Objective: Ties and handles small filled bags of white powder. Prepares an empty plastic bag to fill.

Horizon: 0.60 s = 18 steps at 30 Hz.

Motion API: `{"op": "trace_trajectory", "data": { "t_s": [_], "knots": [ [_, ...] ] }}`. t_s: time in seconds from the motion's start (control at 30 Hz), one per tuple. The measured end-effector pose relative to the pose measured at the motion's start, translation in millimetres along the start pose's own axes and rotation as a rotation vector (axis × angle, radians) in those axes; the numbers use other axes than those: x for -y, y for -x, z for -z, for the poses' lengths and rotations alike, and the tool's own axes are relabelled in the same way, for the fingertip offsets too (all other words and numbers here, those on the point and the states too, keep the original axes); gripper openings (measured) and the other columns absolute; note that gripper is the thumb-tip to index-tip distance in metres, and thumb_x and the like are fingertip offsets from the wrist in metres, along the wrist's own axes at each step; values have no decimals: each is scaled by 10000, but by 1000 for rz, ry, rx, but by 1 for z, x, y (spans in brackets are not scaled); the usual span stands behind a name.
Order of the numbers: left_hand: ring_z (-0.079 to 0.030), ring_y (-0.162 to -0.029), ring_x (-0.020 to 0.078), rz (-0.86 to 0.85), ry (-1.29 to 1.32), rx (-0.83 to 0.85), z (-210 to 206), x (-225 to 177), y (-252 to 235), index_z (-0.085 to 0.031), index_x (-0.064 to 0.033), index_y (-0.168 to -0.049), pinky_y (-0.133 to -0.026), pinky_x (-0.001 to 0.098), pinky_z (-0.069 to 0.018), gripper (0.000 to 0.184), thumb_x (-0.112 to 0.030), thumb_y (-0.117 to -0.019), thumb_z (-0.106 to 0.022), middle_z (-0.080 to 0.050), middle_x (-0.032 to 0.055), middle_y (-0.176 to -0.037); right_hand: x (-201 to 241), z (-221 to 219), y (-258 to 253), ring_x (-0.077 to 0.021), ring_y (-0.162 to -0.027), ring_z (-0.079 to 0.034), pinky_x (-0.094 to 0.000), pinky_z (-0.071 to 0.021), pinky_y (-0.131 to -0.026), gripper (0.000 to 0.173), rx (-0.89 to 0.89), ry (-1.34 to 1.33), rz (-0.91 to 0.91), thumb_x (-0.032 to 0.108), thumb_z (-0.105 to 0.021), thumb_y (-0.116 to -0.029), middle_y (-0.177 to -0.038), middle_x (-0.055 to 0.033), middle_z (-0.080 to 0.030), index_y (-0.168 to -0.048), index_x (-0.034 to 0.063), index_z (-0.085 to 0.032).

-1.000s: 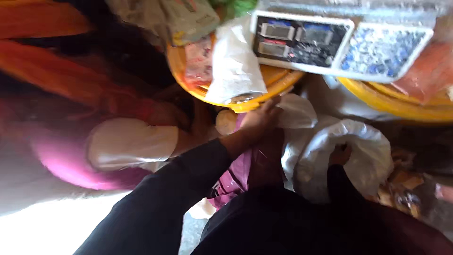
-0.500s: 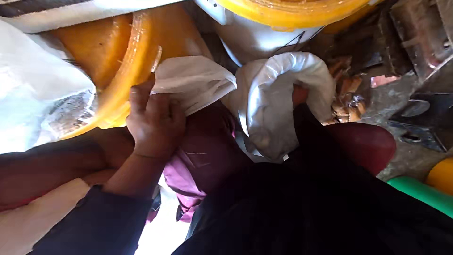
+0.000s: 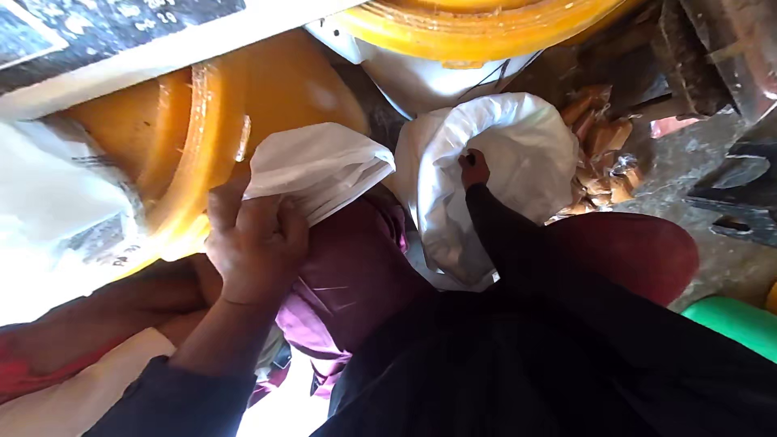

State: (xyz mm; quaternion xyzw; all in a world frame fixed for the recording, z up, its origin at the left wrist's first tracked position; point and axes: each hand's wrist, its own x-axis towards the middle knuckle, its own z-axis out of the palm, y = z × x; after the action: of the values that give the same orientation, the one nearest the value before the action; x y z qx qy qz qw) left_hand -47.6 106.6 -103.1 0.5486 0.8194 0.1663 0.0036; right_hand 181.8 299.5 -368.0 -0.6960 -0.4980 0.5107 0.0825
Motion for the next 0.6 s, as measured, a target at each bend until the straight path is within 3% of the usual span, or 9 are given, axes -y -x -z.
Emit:
{"op": "trace_trajectory", "data": {
  "t_s": [0.07, 0.13, 0.2, 0.27, 0.33, 0.43, 0.47, 0.53, 0.6],
  "knots": [
    [-605, -1105, 508, -16, -17, -10, 0, 0, 0, -673, 68, -1089, -872, 584, -486, 256, -123, -998, -528, -592, 365, -1221, -5, 15, -9, -338, -1229, -602, -512, -447, -1077, 462, 24, -53, -5, 210, -619, -1031, -1312, -218, -638, -1435, 5, -533],
    [-603, -1100, 490, -32, -18, -30, -1, 0, -1, -676, 70, -1076, -898, 542, -481, 240, -111, -994, -542, -606, 361, -1181, -14, 26, -21, -300, -1107, -646, -463, -531, -957, 471, 30, -183, -34, 216, -587, -1049, -1318, -217, -620, -1465, 17, -491],
    [-598, -1094, 483, -32, -9, -28, 0, -3, -1, -676, 77, -1079, -912, 521, -476, 239, -105, -994, -546, -609, 362, -1159, -18, 22, -21, -287, -1025, -650, -447, -557, -862, 461, 61, -277, -74, 215, -561, -1064, -1321, -219, -596, -1478, 34, -472],
    [-595, -1092, 487, -30, -9, -28, -1, -6, -3, -671, 82, -1069, -907, 524, -475, 240, -107, -995, -543, -606, 363, -1164, -9, 0, -6, -333, -1154, -635, -488, -525, -976, 459, 132, -196, -20, 188, -571, -1054, -1343, -240, -607, -1468, 9, -492],
    [-611, -1076, 511, -28, -24, -37, -2, -6, -4, -671, 93, -1043, -877, 558, -492, 244, -109, -991, -543, -604, 381, -1176, 23, -22, 23, -362, -1300, -565, -505, -408, -1128, 446, 210, -107, 14, 144, -571, -1044, -1365, -254, -608, -1452, -26, -512],
    [-615, -1080, 511, -27, -30, -33, -1, -6, -3, -678, 102, -1006, -877, 557, -487, 248, -101, -990, -537, -619, 375, -1165, 35, -28, 31, -368, -1327, -534, -514, -368, -1143, 450, 278, -88, -40, 170, -566, -1052, -1386, -258, -589, -1443, -45, -510],
    [-616, -1084, 515, -20, -32, -26, 0, -6, -4, -677, 109, -987, -885, 562, -492, 250, -98, -984, -537, -624, 376, -1158, 26, -25, 23, -355, -1297, -563, -509, -407, -1119, 464, 297, -80, -52, 211, -573, -1055, -1383, -249, -595, -1446, -30, -513],
    [-614, -1085, 519, -2, -28, -28, 0, -6, -5, -679, 107, -992, -877, 575, -490, 246, -94, -979, -538, -618, 375, -1169, 7, -17, 9, -297, -1090, -646, -453, -533, -935, 444, 316, -189, -123, 224, -572, -1061, -1314, -230, -617, -1440, 2, -516],
    [-616, -1088, 527, 10, -17, -22, 0, -6, -4, -674, 101, -1001, -864, 596, -497, 241, -93, -979, -533, -608, 376, -1198, -6, 1, 7, -228, -905, -630, -381, -562, -767, 398, 334, -407, -235, 208, -538, -1075, -1244, -193, -590, -1433, 41, -499]
  ]
}}
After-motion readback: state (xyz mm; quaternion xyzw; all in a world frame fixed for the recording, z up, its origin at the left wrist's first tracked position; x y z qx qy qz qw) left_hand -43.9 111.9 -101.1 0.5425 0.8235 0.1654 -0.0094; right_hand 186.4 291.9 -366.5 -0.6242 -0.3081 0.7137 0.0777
